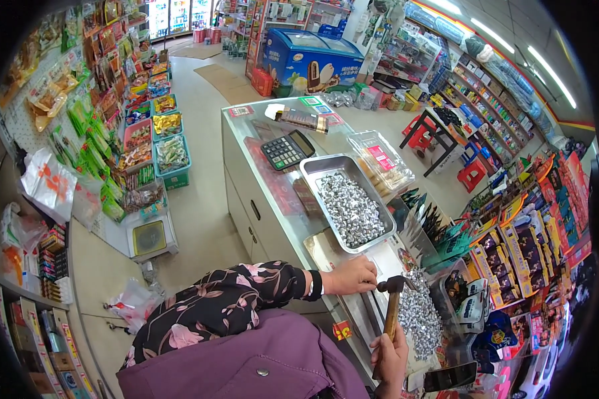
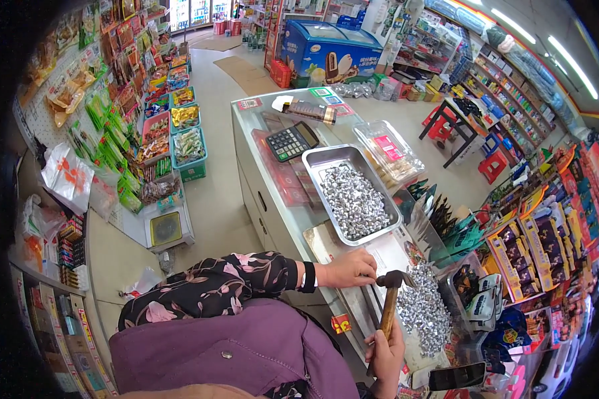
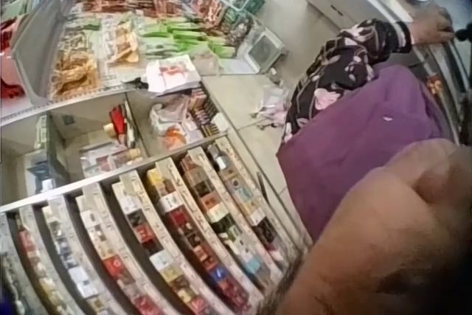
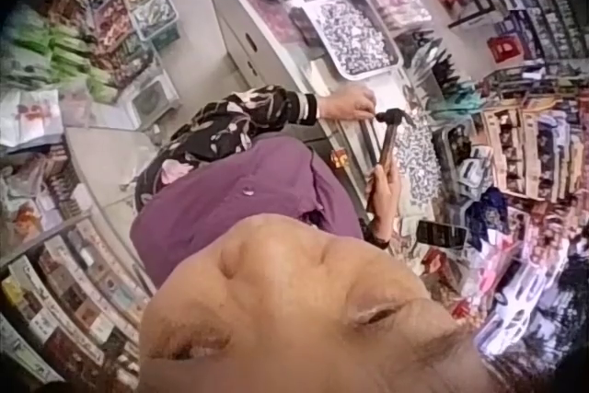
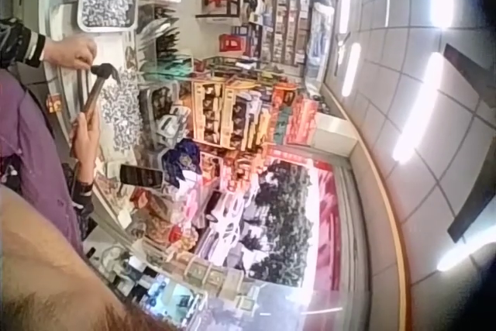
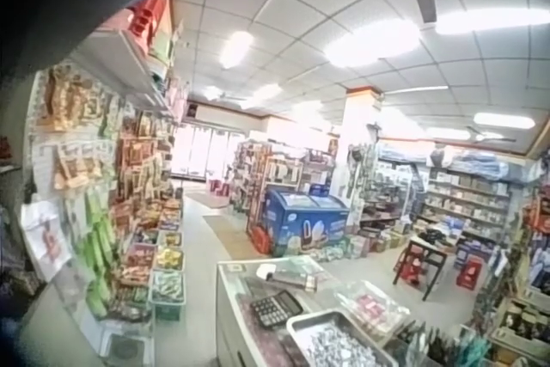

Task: The person uses a hammer to crack small foil-wrapped items on a metal bar, placing the processed pieces into a tray. After finishing the task, the person stands up and retrieves a plastic bag from a nearby shelf.

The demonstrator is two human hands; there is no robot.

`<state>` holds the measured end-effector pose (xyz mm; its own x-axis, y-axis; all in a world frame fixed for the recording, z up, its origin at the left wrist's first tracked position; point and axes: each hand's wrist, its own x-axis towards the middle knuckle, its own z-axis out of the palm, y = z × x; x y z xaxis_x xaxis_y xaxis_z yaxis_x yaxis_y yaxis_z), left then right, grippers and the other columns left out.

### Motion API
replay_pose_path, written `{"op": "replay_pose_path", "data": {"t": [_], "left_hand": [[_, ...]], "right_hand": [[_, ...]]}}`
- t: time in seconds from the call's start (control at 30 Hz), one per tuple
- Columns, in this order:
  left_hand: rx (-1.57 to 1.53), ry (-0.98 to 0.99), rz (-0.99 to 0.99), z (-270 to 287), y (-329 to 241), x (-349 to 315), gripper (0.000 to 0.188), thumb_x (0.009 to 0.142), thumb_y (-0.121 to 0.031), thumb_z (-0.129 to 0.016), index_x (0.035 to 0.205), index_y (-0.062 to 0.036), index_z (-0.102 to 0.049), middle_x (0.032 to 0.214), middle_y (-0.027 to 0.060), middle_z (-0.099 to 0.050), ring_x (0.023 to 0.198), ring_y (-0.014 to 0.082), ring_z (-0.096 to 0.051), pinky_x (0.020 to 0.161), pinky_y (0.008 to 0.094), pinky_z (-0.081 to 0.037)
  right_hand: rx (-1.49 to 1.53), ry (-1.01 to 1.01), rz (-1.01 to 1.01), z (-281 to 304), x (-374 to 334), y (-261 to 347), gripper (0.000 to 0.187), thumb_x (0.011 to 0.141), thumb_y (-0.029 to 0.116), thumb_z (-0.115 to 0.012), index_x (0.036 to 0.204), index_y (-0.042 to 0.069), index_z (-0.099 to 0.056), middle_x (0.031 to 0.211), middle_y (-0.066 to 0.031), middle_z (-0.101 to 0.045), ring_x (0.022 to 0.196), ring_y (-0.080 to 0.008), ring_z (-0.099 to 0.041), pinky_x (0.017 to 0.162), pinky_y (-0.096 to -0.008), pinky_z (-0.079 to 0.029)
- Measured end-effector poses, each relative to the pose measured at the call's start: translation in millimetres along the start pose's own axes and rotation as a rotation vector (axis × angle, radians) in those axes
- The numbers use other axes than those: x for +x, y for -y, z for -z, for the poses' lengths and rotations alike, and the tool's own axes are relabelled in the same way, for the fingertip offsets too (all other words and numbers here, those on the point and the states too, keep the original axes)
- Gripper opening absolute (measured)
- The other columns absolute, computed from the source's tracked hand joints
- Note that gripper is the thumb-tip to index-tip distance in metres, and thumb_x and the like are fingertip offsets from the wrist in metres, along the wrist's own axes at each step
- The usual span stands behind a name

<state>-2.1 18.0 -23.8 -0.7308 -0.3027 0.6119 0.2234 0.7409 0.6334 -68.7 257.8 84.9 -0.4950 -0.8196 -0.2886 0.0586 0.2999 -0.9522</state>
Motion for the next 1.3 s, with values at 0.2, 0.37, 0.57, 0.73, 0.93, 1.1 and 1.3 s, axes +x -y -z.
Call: {"op": "replay_pose_path", "data": {"t": [0.2,0.37,0.57,0.73,0.93,1.1,1.3], "left_hand": [[-0.029,-0.020,-0.015,-1.8,1.7,-3.0,0.007,0.075,-0.020,-0.069,0.077,-0.0137,-0.070,0.088,-0.0013,-0.061,0.089,0.0233,-0.053,0.081,0.0358,-0.043],[-0.055,-0.018,-0.035,-2.0,6.0,-3.1,0.007,0.075,-0.020,-0.069,0.078,-0.0140,-0.070,0.089,-0.0017,-0.061,0.089,0.0230,-0.053,0.081,0.0355,-0.043],[-0.096,-0.005,-0.043,-0.5,7.2,-2.6,0.006,0.076,-0.019,-0.069,0.078,-0.0142,-0.069,0.090,-0.0016,-0.062,0.089,0.0229,-0.053,0.081,0.0353,-0.043],[-0.074,-0.009,-0.072,1.4,6.9,-1.7,0.006,0.076,-0.019,-0.069,0.078,-0.0143,-0.069,0.089,-0.0016,-0.062,0.089,0.0229,-0.053,0.081,0.0352,-0.043],[-0.049,-0.021,-0.103,1.2,5.9,-1.9,0.005,0.076,-0.018,-0.070,0.079,-0.0130,-0.069,0.088,-0.0022,-0.061,0.087,0.0213,-0.054,0.079,0.0344,-0.042],[-0.045,-0.036,-0.115,0.7,6.7,-2.4,0.005,0.077,-0.017,-0.070,0.079,-0.0124,-0.069,0.088,-0.0025,-0.061,0.085,0.0206,-0.054,0.079,0.0342,-0.042],[-0.071,-0.020,-0.089,1.7,5.4,-2.1,0.006,0.076,-0.019,-0.070,0.078,-0.0135,-0.069,0.089,-0.0017,-0.061,0.087,0.0221,-0.054,0.080,0.0347,-0.042]], "right_hand": [[0.004,-0.024,0.007,-1.7,-3.6,1.6,0.048,0.093,0.010,-0.047,0.139,0.002,-0.033,0.072,-0.0070,-0.058,0.042,-0.0061,-0.045,0.038,-0.0193,-0.037],[-0.020,0.009,-0.013,-1.2,-4.6,7.3,0.049,0.093,0.011,-0.048,0.139,0.002,-0.033,0.072,-0.0068,-0.058,0.042,-0.0060,-0.045,0.038,-0.0190,-0.037],[-0.024,-0.005,-0.001,-1.7,-6.6,9.4,0.048,0.093,0.010,-0.047,0.138,0.002,-0.034,0.071,-0.0067,-0.058,0.042,-0.0062,-0.045,0.037,-0.0189,-0.036],[-0.066,-0.007,-0.014,-2.5,-5.9,15.2,0.046,0.092,0.008,-0.046,0.136,0.001,-0.036,0.070,-0.0065,-0.057,0.041,-0.0066,-0.044,0.036,-0.0186,-0.036],[-0.053,-0.021,-0.020,-3.2,-8.5,17.8,0.046,0.091,0.008,-0.046,0.136,0.001,-0.037,0.070,-0.0064,-0.057,0.040,-0.0065,-0.043,0.036,-0.0185,-0.035],[-0.104,-0.027,-0.009,-1.5,-3.6,15.8,0.046,0.092,0.009,-0.046,0.136,0.001,-0.036,0.069,-0.0063,-0.057,0.040,-0.0064,-0.043,0.035,-0.0185,-0.034],[-0.003,-0.066,0.027,-1.0,-8.3,14.7,0.047,0.092,0.009,-0.045,0.137,0.002,-0.035,0.069,-0.0065,-0.057,0.040,-0.0063,-0.043,0.035,-0.0186,-0.034]]}}
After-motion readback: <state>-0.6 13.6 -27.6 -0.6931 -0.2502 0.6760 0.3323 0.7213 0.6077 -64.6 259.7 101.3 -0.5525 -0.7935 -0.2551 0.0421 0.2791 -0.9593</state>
